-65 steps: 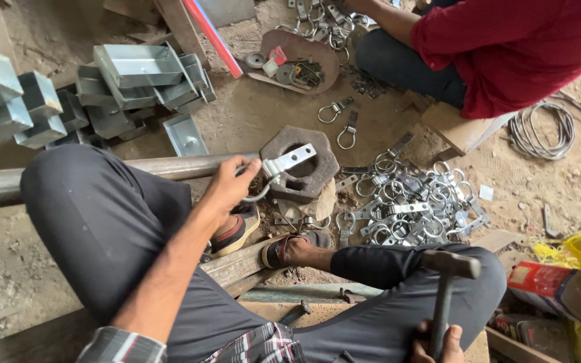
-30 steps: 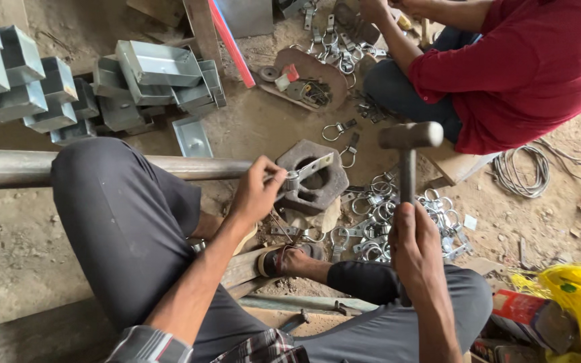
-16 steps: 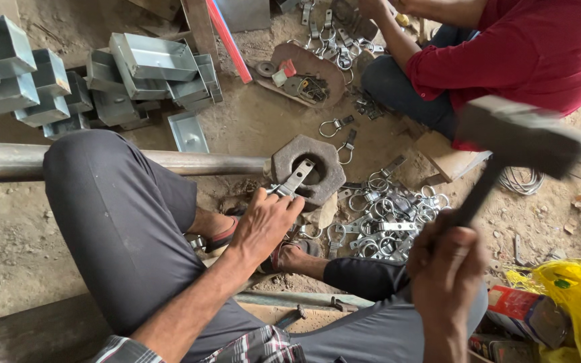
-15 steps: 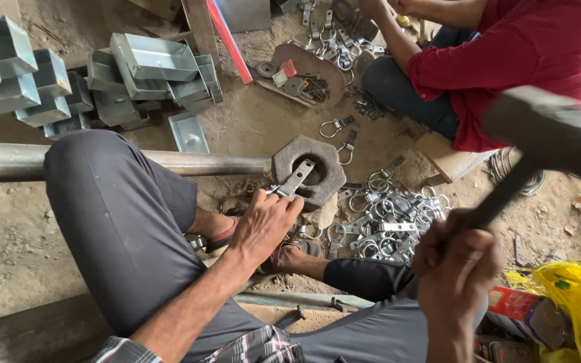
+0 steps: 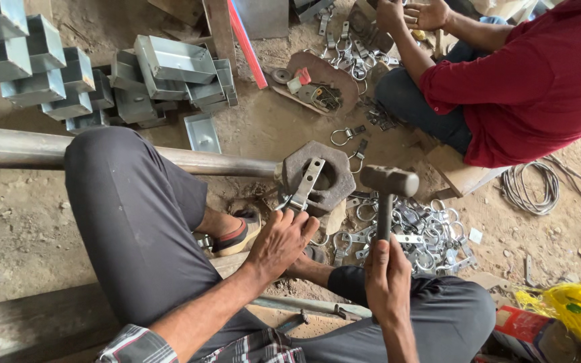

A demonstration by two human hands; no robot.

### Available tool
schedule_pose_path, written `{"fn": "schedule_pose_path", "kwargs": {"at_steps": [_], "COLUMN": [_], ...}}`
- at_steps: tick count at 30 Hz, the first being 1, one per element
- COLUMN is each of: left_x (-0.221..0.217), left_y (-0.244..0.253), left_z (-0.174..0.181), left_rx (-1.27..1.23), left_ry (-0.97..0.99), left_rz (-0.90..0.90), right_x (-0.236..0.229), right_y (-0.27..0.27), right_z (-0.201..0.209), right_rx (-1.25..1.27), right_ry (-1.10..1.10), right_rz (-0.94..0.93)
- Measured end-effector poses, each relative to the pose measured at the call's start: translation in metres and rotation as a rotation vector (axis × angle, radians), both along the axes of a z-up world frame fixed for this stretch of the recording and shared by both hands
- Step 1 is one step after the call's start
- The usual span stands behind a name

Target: The person sits on the ground and uses a hammer to strike a metal pin into a metal bracket attached to a ring. They repeatedly hammer the pin to secure it, then remove the finished assembly and place it on a pile of similar parts. The person repeats this process with new components from a nearby pile.

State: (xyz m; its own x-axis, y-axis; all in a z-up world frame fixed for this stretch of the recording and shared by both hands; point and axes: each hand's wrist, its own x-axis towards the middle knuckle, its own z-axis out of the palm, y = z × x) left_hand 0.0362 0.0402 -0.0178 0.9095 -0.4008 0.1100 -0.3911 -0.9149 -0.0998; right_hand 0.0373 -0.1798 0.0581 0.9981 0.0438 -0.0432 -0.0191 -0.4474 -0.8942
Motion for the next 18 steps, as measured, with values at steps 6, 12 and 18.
{"fn": "schedule_pose_path", "kwargs": {"at_steps": [6,12,18], "left_x": [0.030,0.028,0.021], "left_y": [0.008,0.011,0.019], "left_z": [-0.001,-0.001,0.013], "left_rx": [-0.052,-0.304,-0.526], "left_ry": [-0.163,-0.019,0.099], "left_rz": [-0.066,-0.008,0.023], "right_x": [0.011,0.040,0.041], "right_y": [-0.006,-0.005,-0.010], "right_z": [0.006,0.059,0.105], "right_rx": [-0.032,-0.087,-0.100], "right_ry": [-0.002,-0.174,-0.469], "right_rz": [0.043,0.080,-0.001]}}
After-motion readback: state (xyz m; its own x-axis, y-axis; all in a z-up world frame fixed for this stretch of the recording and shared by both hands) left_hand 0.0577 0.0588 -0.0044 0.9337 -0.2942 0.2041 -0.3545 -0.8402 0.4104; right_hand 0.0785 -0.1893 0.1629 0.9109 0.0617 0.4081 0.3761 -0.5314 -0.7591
